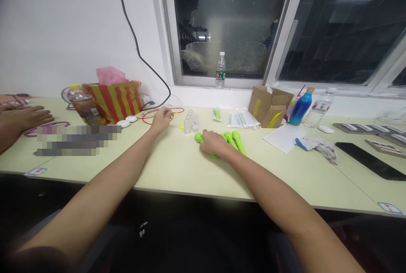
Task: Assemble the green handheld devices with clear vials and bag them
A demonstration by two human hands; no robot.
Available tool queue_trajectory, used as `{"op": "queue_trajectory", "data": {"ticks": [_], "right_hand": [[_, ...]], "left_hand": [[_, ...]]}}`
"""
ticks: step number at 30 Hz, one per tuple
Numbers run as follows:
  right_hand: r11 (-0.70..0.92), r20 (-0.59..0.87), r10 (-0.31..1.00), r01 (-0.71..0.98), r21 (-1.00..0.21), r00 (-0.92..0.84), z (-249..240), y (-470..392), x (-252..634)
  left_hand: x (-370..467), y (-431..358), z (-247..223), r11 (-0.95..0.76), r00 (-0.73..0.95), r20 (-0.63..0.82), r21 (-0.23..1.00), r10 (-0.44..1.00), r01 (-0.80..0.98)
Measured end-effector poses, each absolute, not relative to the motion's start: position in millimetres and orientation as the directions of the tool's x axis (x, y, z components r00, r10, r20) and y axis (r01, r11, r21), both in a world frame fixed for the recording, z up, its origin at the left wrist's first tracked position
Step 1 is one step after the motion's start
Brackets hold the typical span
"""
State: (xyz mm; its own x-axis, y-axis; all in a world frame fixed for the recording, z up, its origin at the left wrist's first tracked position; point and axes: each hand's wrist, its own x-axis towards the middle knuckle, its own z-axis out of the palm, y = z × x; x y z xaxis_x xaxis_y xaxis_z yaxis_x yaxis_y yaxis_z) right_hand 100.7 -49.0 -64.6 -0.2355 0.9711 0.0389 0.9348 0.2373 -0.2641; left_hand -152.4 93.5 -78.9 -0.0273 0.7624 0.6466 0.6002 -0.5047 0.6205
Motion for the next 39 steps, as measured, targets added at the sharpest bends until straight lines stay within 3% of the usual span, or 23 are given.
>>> {"op": "queue_trajectory", "data": {"ticks": [5,9,12,16,20,23,30,39], "right_hand": [[0.167,0.069,0.986,0.855,-0.491,-0.152,-68,-45,104],[0.169,0.042,0.975,0.602,-0.780,-0.219,-71,-40,105],[0.169,0.049,0.960,0.432,-0.886,-0.275,-71,-39,102],[0.261,0.170,0.959,0.469,-0.844,-0.228,-70,-42,100],[0.415,0.382,0.900,0.671,-0.614,-0.208,-71,-44,103],[0.446,0.408,0.877,0.742,-0.500,-0.253,-71,-44,104],[0.476,0.463,0.846,0.766,-0.432,-0.264,-67,-44,106],[0.503,0.506,0.825,0.737,-0.452,-0.253,-66,-44,108]], "left_hand": [[-140,90,-69,-0.561,-0.145,0.692,0.674,0.707,0.482],[-117,76,-62,-0.642,-0.101,0.717,0.671,0.690,0.371],[-91,54,-60,-0.700,-0.028,0.748,0.634,0.663,0.328],[-64,30,-60,-0.700,0.112,0.704,0.649,0.701,0.298],[-58,24,-61,-0.680,0.223,0.643,0.681,0.733,0.271],[-61,26,-62,-0.663,0.260,0.610,0.703,0.749,0.259],[-62,29,-62,-0.633,0.249,0.584,0.743,0.772,0.218],[-58,22,-56,-0.462,0.245,0.427,0.881,0.870,0.105]]}}
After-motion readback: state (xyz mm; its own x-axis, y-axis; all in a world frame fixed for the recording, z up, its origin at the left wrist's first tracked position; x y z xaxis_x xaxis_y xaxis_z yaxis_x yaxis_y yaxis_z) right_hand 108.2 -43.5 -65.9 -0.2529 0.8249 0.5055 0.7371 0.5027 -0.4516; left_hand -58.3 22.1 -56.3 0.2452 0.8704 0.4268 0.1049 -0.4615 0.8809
